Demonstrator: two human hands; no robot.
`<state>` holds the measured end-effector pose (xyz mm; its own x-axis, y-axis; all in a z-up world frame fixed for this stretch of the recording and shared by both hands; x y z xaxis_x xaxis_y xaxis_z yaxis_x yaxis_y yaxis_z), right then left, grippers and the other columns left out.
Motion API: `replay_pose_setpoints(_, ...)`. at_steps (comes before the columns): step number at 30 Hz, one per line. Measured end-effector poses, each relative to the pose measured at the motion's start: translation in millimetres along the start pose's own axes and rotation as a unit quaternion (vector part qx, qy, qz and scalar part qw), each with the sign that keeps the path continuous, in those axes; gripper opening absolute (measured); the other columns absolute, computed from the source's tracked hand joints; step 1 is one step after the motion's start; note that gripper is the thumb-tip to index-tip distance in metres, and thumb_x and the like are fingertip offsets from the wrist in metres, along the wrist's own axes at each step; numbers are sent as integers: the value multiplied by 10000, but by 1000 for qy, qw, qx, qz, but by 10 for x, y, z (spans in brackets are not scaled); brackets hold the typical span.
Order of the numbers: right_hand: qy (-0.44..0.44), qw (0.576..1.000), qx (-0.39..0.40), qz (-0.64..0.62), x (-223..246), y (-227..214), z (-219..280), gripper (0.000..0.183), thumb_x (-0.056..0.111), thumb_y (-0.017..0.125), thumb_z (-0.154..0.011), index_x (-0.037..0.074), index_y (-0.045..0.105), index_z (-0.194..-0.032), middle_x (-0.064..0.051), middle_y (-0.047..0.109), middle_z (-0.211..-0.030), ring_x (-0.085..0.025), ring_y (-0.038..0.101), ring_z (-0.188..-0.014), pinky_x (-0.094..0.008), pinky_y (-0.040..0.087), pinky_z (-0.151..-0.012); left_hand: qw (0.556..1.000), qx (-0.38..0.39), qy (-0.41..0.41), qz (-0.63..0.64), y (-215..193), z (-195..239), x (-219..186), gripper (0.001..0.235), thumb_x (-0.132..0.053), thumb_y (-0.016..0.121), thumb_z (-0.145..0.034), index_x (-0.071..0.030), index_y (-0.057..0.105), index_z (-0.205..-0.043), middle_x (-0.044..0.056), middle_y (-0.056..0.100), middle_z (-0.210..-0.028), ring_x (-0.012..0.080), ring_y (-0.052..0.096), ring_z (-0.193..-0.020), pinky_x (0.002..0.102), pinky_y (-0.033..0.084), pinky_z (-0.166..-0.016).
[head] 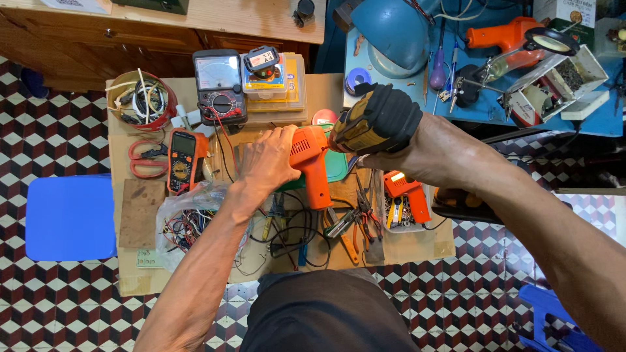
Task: The person disassembles an orange handheld electrical device using a cordless drill to remove screws, then inspects the internal components and wiring. The device is opened, examined, and partially reassembled on a cluttered workbench.
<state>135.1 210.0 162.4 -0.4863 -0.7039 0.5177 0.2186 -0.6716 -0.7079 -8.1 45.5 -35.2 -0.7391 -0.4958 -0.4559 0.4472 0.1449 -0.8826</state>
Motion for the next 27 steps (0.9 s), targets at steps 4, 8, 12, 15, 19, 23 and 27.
replay_pose_setpoints(4,-37,999,-11,-21,-5,-1,2,489,307,778,-797,170,678,-1255,-19,776,-1141,-151,733,-1041,-333,577,-891,1000,15,-13,0,-10,-5,-4,900,-273,964,-593,-99,502,-1345,128,655,-1249,339,609,-1193,502,522,-933)
replay_pose_setpoints(8,-17,1000,-14,-11,-12,-3,18,515,340,773,-796,196,690,-1284,-13,778,-1134,-142,735,-1028,-336,576,-883,1000,2,-7,6,-9,26,-5,940,-259,954,-581,-87,484,-1376,143,651,-1249,344,612,-1181,495,521,-942)
replay_pose_setpoints(12,1,1000,-10,22,11,-9,47,529,387,786,-804,224,693,-1299,-10,766,-1137,-141,719,-1030,-343,561,-897,1000,7,-11,6,-35,32,-18,917,-269,939,-610,-90,478,-1382,144,649,-1252,347,620,-1177,494,527,-935)
replay_pose_setpoints(15,4,1000,-17,2,31,-15,87,533,403,790,-805,215,683,-1293,-14,770,-1120,-149,729,-1012,-352,578,-873,1000,-6,-6,17,-72,57,-25,918,-272,937,-609,-95,477,-1383,140,649,-1253,349,628,-1170,495,533,-928)
replay_pose_setpoints(19,8,1000,-22,1,43,-34,141,533,391,788,-804,215,679,-1295,-14,770,-1127,-155,730,-1008,-361,579,-871,1000,-1,-23,17,-87,80,-43,920,-272,935,-608,-128,471,-1389,117,641,-1271,350,628,-1158,517,531,-902)
replay_pose_setpoints(23,14,999,-32,19,31,-22,214,537,390,803,-806,226,685,-1304,-10,765,-1144,-150,725,-1026,-361,574,-902,999,0,-28,16,-75,73,-44,902,-261,916,-631,-137,464,-1402,118,631,-1275,352,626,-1166,510,540,-914)
replay_pose_setpoints(27,78,995,-54,-37,-135,-6,348,553,362,816,-803,200,686,-1315,-54,770,-1111,-179,738,-978,-380,580,-849,999,-9,-21,26,-50,77,-33,915,-243,913,-617,-137,458,-1403,112,625,-1278,344,622,-1179,509,536,-923)
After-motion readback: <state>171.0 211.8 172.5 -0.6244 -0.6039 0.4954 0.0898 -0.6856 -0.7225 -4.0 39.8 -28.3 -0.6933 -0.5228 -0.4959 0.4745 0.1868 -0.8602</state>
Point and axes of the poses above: each hand's wrist, its own z-axis away from the middle knuckle, its own y-axis out of the palm, x = y × z, the point moved 2 cm from there along -z, towards the middle knuckle
